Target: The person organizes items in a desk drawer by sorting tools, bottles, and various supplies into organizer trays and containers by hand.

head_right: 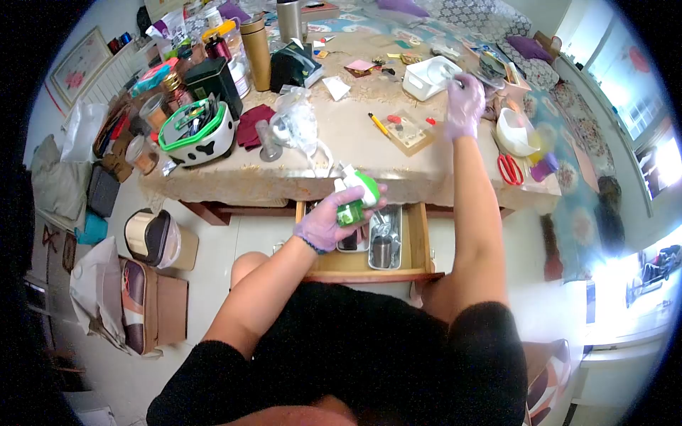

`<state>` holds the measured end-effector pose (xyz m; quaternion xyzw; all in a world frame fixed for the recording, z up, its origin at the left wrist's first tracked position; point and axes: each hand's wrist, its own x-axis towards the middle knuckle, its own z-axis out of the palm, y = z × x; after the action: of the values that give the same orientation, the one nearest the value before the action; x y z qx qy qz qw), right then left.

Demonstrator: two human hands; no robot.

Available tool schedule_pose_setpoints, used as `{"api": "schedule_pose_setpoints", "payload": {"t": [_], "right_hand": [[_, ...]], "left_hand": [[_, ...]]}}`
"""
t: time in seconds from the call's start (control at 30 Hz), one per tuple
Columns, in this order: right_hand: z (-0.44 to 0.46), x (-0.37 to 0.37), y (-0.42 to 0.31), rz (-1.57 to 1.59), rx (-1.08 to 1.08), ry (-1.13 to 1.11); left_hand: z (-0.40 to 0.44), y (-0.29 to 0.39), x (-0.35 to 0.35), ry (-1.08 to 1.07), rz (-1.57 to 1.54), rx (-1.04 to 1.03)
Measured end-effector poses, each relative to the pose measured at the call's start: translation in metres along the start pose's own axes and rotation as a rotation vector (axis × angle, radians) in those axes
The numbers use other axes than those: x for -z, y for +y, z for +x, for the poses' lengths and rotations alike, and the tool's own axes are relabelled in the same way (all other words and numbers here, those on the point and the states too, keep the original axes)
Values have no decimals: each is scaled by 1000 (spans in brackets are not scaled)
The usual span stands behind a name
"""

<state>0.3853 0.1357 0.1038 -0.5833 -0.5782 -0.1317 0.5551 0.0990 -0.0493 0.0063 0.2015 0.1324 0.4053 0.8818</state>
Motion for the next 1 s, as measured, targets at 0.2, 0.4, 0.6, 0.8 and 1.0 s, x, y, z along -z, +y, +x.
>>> {"api": "schedule_pose_setpoints", "payload": {"t": [0.2,0.4,0.6,0.8,1.0], "right_hand": [[50,-98,37,-432,116,-372],[34,-95,28,-626,333,-723],[30,-48,-7,-187,97,-580],[-51,85,-89,-175,851,-540],[-155,185,-146,-26,852,-968]], "left_hand": [[11,6,-5,73,21,-14],[7,9,-11,56,77,-30],[8,13,-12,7,197,-147],[-29,47,-74,52,611,-489],[-13,66,-112,-181,1981,-896]]}}
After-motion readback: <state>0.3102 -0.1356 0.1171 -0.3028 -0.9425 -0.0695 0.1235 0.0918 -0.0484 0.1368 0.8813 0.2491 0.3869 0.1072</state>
